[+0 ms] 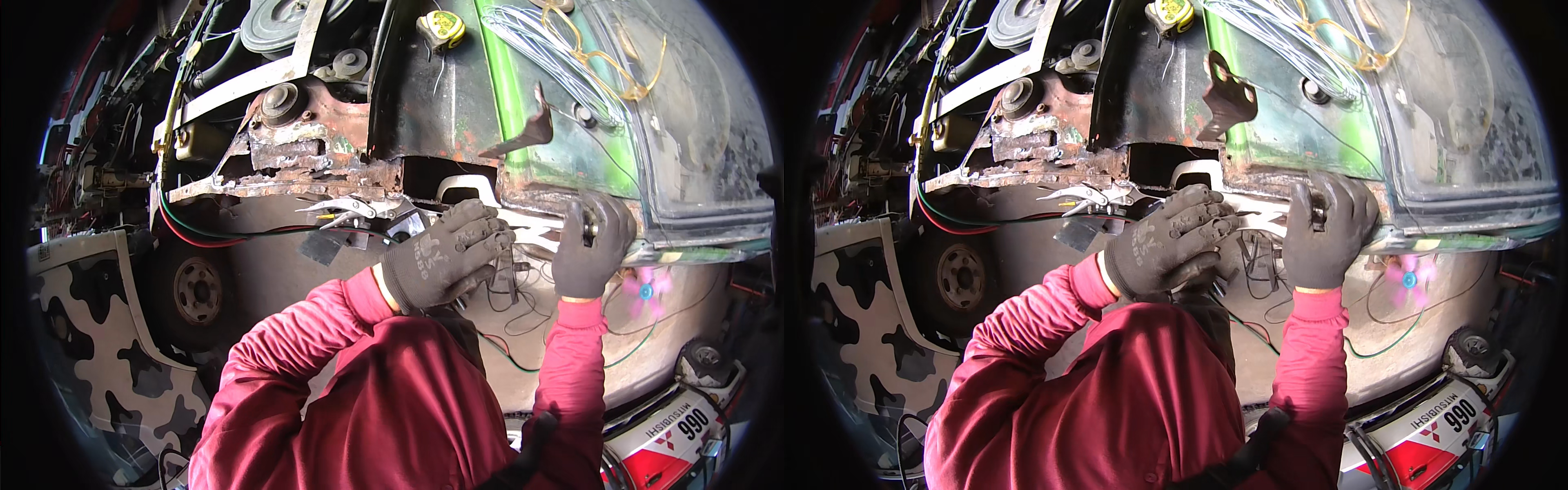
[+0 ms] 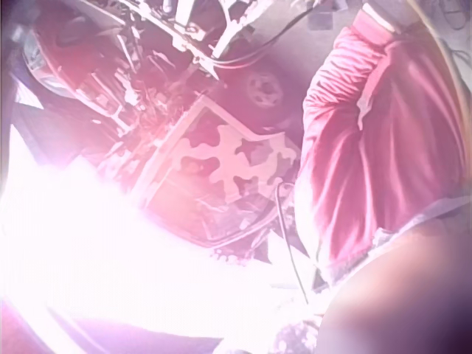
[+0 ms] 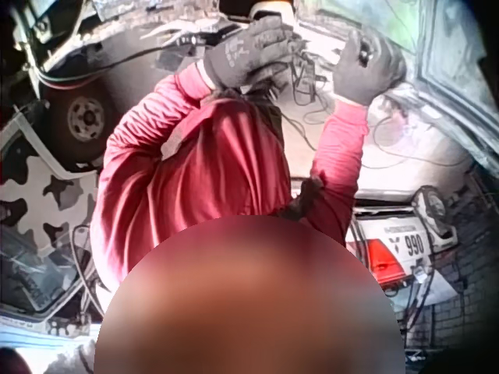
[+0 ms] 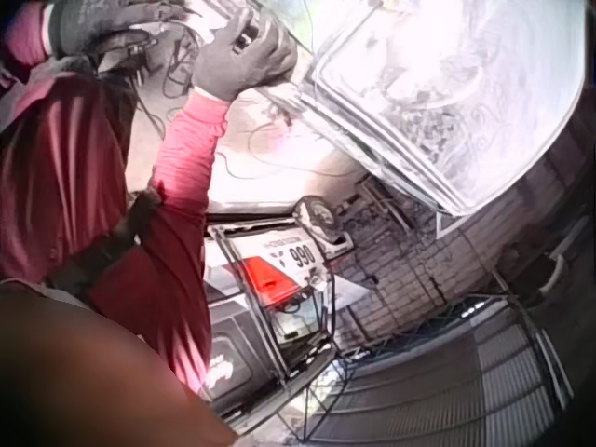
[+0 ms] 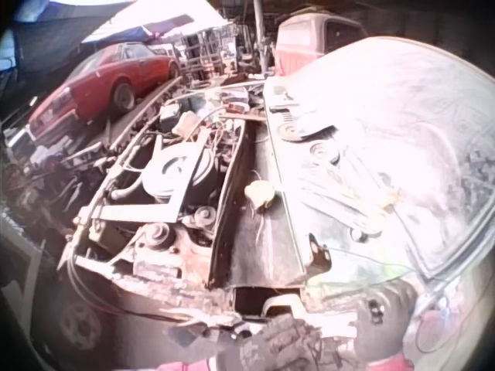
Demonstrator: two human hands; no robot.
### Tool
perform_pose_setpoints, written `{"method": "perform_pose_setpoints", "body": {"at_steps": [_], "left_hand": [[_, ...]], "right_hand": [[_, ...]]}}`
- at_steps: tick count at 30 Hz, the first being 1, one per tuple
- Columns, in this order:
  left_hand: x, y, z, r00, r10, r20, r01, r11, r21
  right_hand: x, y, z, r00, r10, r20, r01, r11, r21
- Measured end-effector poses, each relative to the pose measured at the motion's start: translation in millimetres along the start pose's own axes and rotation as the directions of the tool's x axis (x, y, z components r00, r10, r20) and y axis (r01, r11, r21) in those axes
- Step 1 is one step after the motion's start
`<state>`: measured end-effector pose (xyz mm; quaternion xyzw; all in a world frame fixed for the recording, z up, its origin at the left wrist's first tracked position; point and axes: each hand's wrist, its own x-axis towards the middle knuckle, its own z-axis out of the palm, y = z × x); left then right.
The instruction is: The person works on the front frame of a green car with the hood open, using pliers to bend and adjust metal near the engine bay. A second person briefly assists by holding a metal bar while the first person uses a torch on the frame. The task involves repeated bending and positioning of a metal bracket.
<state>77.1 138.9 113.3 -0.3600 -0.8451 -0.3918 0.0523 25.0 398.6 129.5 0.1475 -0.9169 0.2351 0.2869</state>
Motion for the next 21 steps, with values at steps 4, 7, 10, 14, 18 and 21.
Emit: {"method": "perform_pose_setpoints", "body": {"at_steps": [4, 7, 10, 14, 18, 21], "left_hand": [[15.6, -5.4, 6.0, 0.992, 0.014, 0.122, -0.015, 1.000, 0.006], [26.8, 10.7, 23.3, 0.999, 0.018, 0.041, -0.020, 0.999, 0.045], [21.2, 38.5, 40.9, 0.989, 0.083, -0.126, -0.084, 0.996, -0.004], [-9.5, 65.6, 40.1, 0.978, -0.037, -0.204, 0.047, 0.998, 0.047], [-30.9, 35.3, -12.4, 0.972, -0.094, -0.217, 0.170, 0.915, 0.367], [-29.9, -5.1, -57.2, 0.994, -0.107, -0.016, 0.097, 0.819, 0.566]], "right_hand": [[-0.2, 0.3, 1.8, 0.999, 0.042, -0.031, -0.041, 0.999, 0.010], [-0.8, 1.0, 2.0, 0.998, 0.010, -0.069, -0.009, 1.000, 0.020], [-1.4, 2.8, 2.5, 0.996, -0.013, -0.086, 0.014, 1.000, 0.018], [-0.1, 5.6, 5.0, 0.992, -0.021, -0.125, 0.024, 0.999, 0.021], [0.2, 6.3, 6.5, 0.988, -0.014, -0.153, 0.021, 0.999, 0.050], [-0.2, 6.5, 7.0, 0.986, -0.020, -0.165, 0.029, 0.998, 0.052]]}}
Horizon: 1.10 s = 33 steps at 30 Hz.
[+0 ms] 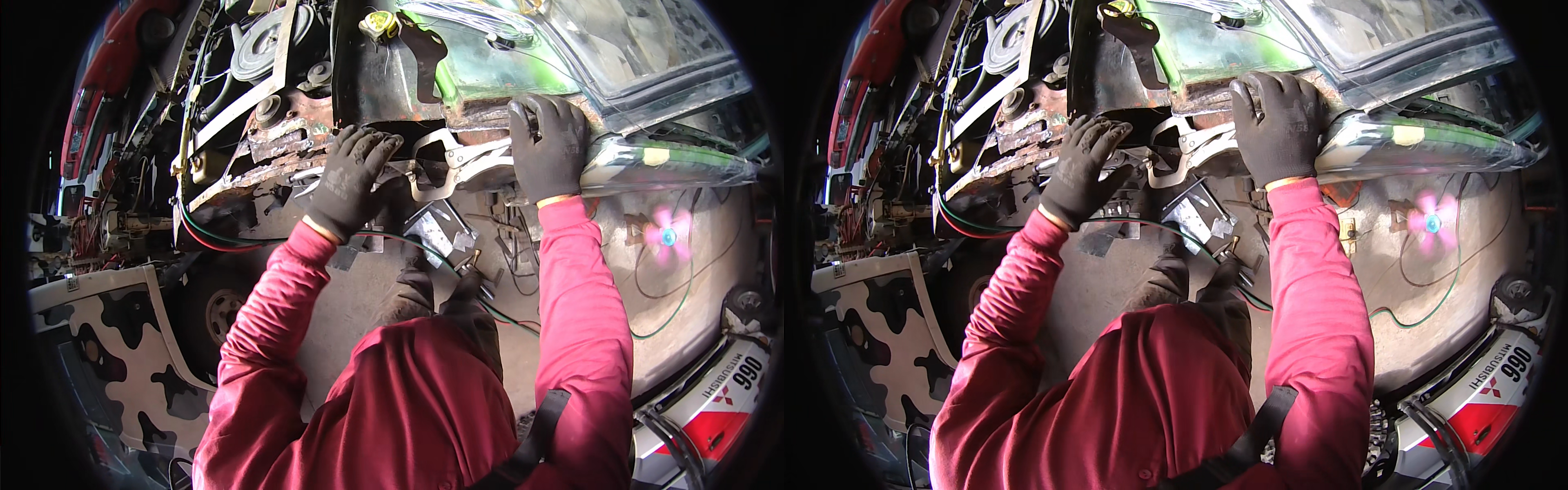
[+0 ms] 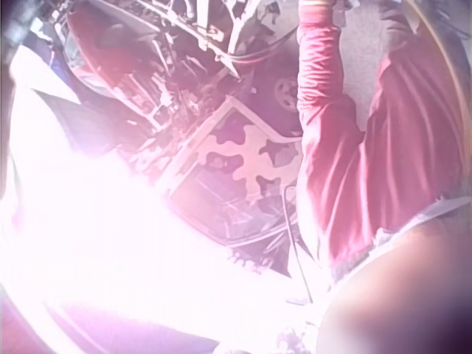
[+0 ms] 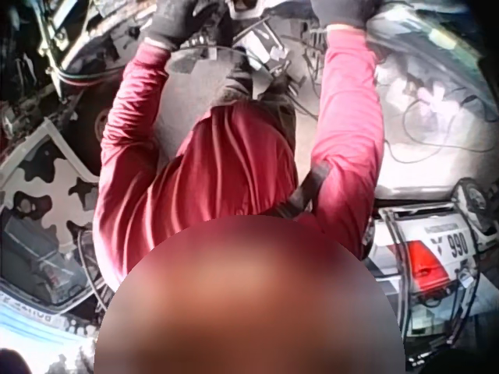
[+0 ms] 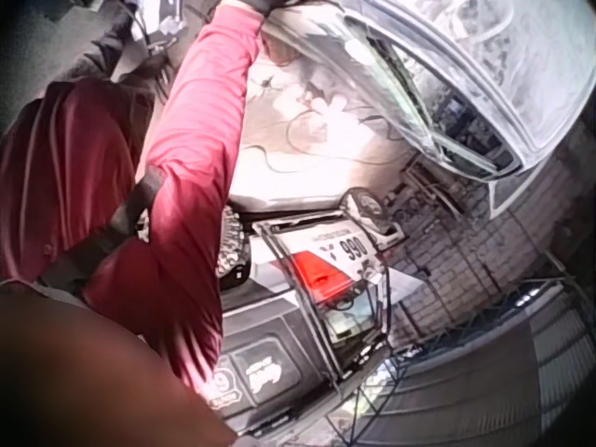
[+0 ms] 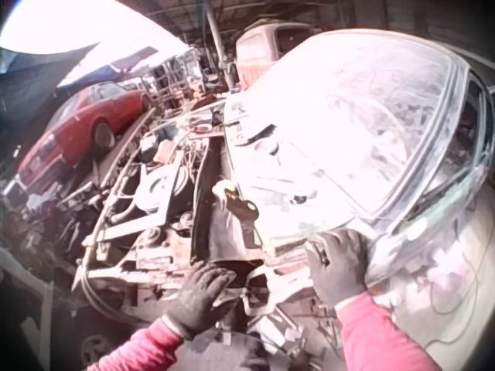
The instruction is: The person works on the front frame of a green car with the hood open, using pliers to bend and adjust metal near the engine bay. A second person briefly assists by holding a metal bar while the first person uses a torch on the frame. The task involves repeated bending and positioning of a metal bracket.
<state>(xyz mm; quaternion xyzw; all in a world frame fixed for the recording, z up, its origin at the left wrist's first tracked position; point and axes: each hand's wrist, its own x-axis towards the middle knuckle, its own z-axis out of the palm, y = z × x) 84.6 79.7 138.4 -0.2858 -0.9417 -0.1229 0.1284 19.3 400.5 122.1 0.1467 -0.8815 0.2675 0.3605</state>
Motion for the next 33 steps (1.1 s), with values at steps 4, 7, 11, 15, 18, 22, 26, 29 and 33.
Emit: {"method": "perform_pose_setpoints", "body": {"at_steps": [4, 7, 11, 15, 18, 22, 26, 29, 33], "left_hand": [[7.8, -40.6, -0.3, 0.964, 0.186, 0.188, -0.214, 0.966, 0.143], [5.9, -48.7, 6.2, 0.956, 0.236, 0.173, -0.266, 0.947, 0.181], [0.4, -51.2, 20.5, 0.967, 0.241, 0.078, -0.252, 0.946, 0.202], [-7.8, -54.7, 33.2, 0.980, 0.200, -0.001, -0.196, 0.961, 0.196], [-8.5, -60.7, 41.9, 0.978, 0.206, -0.025, -0.198, 0.963, 0.184], [-5.6, -66.9, 52.6, 0.966, 0.245, -0.077, -0.226, 0.953, 0.201], [-3.3, -68.8, 55.1, 0.967, 0.251, -0.046, -0.238, 0.950, 0.200], [-2.1, -68.3, 52.8, 0.965, 0.260, -0.027, -0.249, 0.948, 0.200], [-1.3, -67.4, 51.2, 0.963, 0.270, -0.021, -0.261, 0.945, 0.197]], "right_hand": [[0.0, 1.5, 1.3, 1.000, 0.013, 0.016, -0.013, 1.000, 0.001], [-0.7, 2.0, 2.8, 1.000, 0.005, 0.001, -0.005, 1.000, -0.016], [-3.8, 0.7, 4.7, 1.000, -0.012, -0.024, 0.010, 0.996, -0.086], [-1.7, -5.0, 3.9, 0.999, 0.016, 0.032, -0.010, 0.982, -0.187], [4.6, -17.8, -0.7, 0.985, 0.130, 0.114, -0.093, 0.955, -0.283], [-18.3, -53.3, -9.7, 0.996, 0.076, 0.043, -0.047, 0.883, -0.468], [-145.5, -111.4, -13.7, 0.971, 0.238, -0.035, -0.237, 0.922, -0.306], [-305.9, -173.7, -18.9, 0.712, 0.617, 0.337, -0.566, 0.787, -0.245], [-550.1, -297.5, -89.9, -0.163, 0.723, 0.671, -0.456, 0.548, -0.701]]}}
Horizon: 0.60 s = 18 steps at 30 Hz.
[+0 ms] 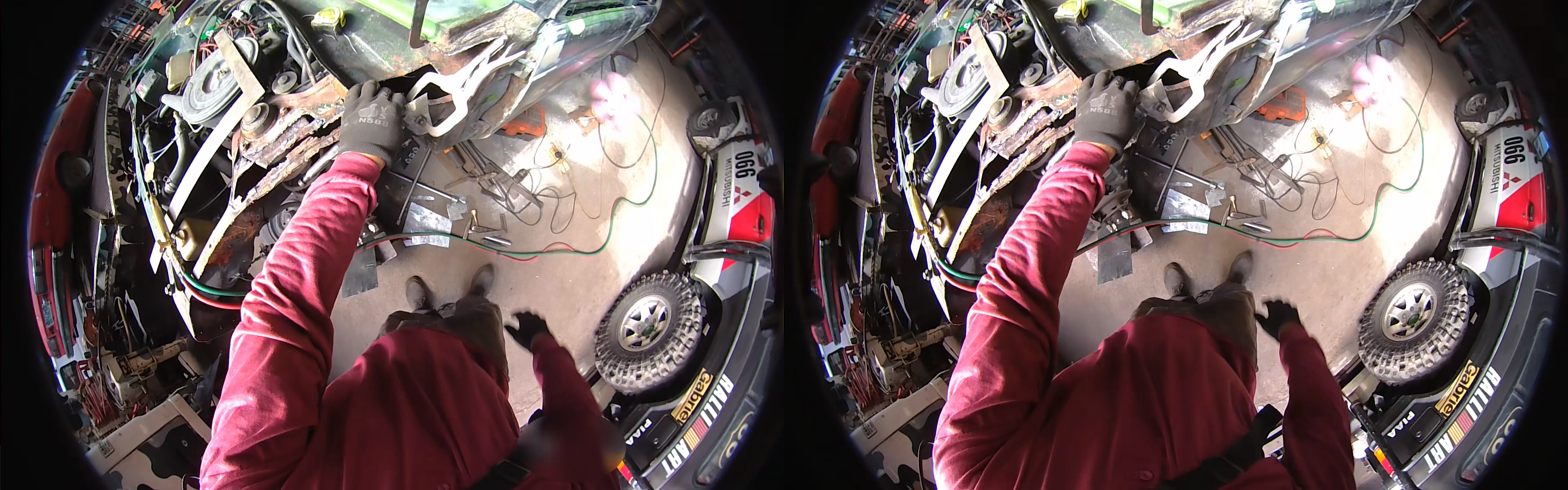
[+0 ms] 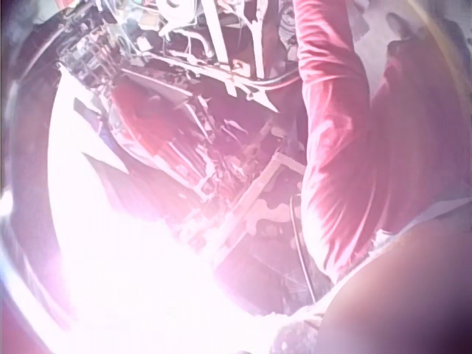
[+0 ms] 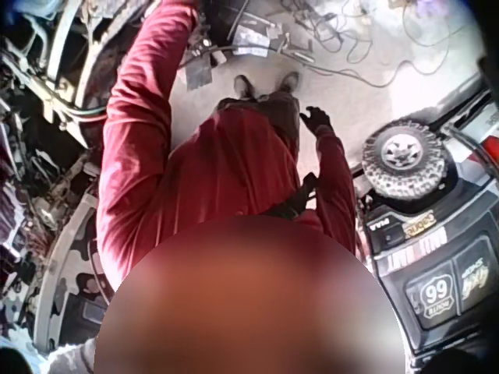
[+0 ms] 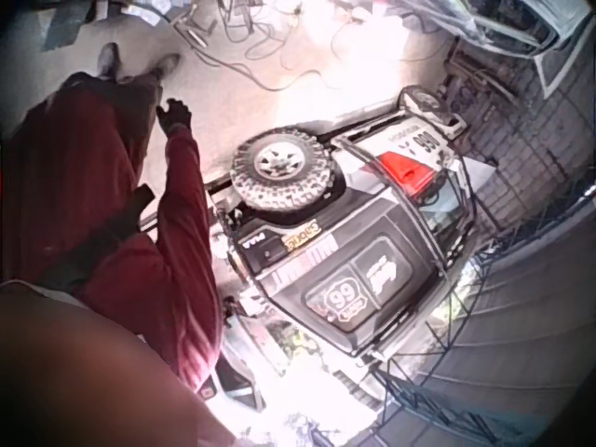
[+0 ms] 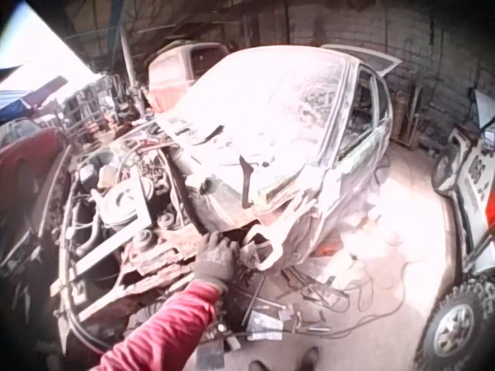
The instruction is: The person works on the front frame of a green car with the hood open, using pliers to bend and adjust metal near the engine bay. A second person briefly assists by holding a metal bar while the first person uses a torch on the frame. The task involves repeated bending and positioning of a metal bracket.
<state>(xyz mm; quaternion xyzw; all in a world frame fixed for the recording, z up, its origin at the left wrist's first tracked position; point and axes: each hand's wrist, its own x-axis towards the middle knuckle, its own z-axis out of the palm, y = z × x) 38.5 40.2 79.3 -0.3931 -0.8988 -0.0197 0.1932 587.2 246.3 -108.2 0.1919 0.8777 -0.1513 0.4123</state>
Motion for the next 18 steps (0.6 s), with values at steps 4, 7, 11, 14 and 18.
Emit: {"method": "perform_pose_setpoints", "body": {"at_steps": [4, 7, 11, 14, 18], "left_hand": [[-0.5, -0.4, 1.4, 1.000, -0.005, -0.006, 0.005, 1.000, 0.014], [0.9, -1.4, 2.8, 0.999, -0.016, 0.044, 0.016, 1.000, 0.015], [3.1, -0.1, -2.0, 0.999, 0.004, 0.044, -0.006, 0.999, 0.038], [6.5, 4.3, -20.7, 0.989, -0.044, 0.140, 0.046, 0.999, -0.012], [-10.9, 21.9, -64.4, 0.977, 0.071, -0.201, -0.112, 0.973, -0.201]], "right_hand": [[-130.5, 81.6, 206.6, 0.839, 0.420, 0.345, -0.529, 0.777, 0.342], [-192.8, 114.9, 300.6, 0.712, 0.475, 0.517, -0.664, 0.694, 0.277], [-193.7, 125.5, 315.4, 0.861, 0.444, 0.250, -0.507, 0.791, 0.342], [-142.4, 120.3, 252.5, 0.889, 0.457, 0.012, -0.299, 0.560, 0.773], [-76.9, 110.9, 132.3, 0.876, 0.303, -0.376, 0.023, 0.752, 0.659]]}}
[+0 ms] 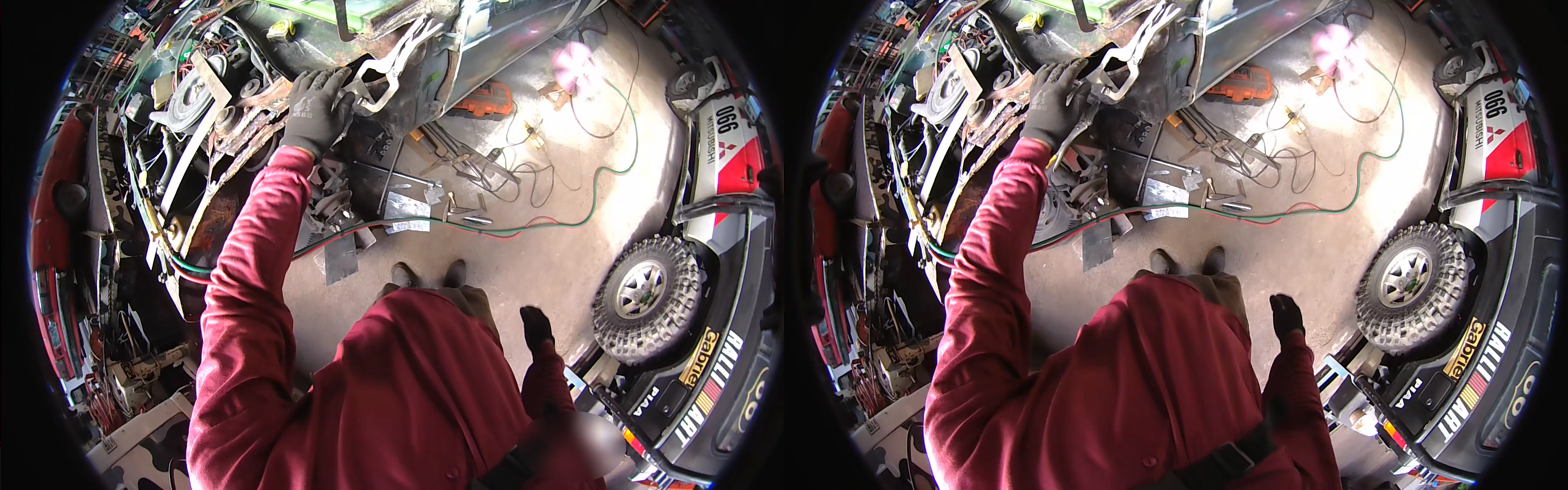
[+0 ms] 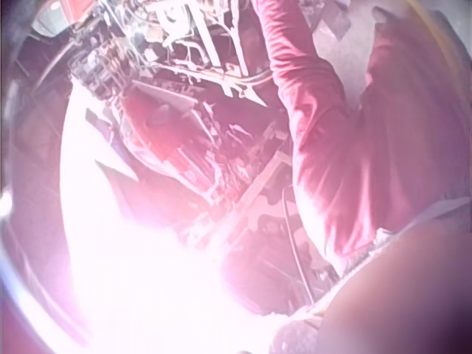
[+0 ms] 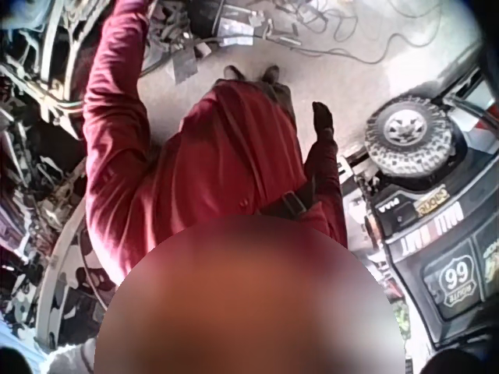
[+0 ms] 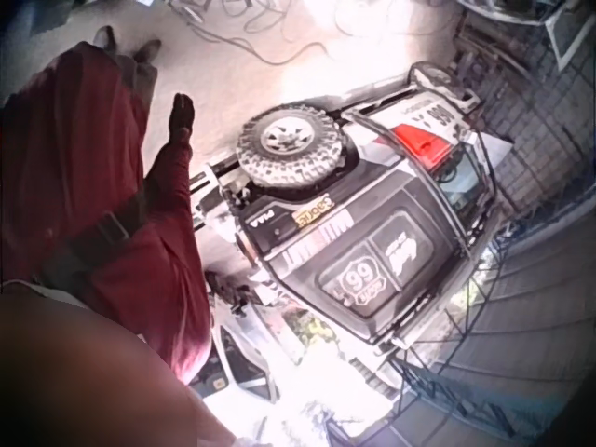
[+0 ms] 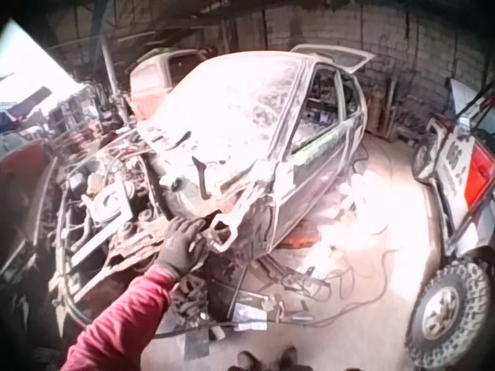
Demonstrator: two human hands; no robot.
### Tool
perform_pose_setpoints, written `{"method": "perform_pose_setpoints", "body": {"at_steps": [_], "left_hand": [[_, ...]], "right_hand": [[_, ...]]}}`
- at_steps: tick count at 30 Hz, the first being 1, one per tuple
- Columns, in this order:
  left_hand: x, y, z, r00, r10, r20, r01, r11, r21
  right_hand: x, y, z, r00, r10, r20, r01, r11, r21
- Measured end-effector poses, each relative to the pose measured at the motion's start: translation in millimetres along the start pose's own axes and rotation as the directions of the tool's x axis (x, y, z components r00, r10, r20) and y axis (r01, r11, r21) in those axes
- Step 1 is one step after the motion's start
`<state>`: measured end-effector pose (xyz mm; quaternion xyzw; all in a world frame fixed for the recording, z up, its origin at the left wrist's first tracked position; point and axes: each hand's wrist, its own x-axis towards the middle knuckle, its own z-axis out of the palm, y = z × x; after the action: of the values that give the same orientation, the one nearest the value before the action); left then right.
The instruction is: The person works on the front frame of a green car with the hood open, using pliers to bend and adjust metal near the engine bay. A second person briefly assists by holding a metal bar while the first person uses a torch on the frame. The task involves repeated bending and positioning of a metal bracket.
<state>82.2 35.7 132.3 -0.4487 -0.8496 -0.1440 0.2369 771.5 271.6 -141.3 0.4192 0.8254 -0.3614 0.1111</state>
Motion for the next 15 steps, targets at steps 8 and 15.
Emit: {"method": "perform_pose_setpoints", "body": {"at_steps": [8, 15], "left_hand": [[-183.2, 109.1, -10.9, 0.979, -0.184, 0.082, 0.202, 0.887, -0.416], [-369.4, 205.7, 14.1, 0.331, -0.581, 0.743, 0.925, 0.355, -0.135]], "right_hand": [[117.5, 6.9, -29.9, 0.998, 0.010, 0.062, -0.026, 0.967, 0.254], [125.0, 77.6, -29.9, 0.809, 0.361, 0.464, -0.483, 0.858, 0.174]]}}
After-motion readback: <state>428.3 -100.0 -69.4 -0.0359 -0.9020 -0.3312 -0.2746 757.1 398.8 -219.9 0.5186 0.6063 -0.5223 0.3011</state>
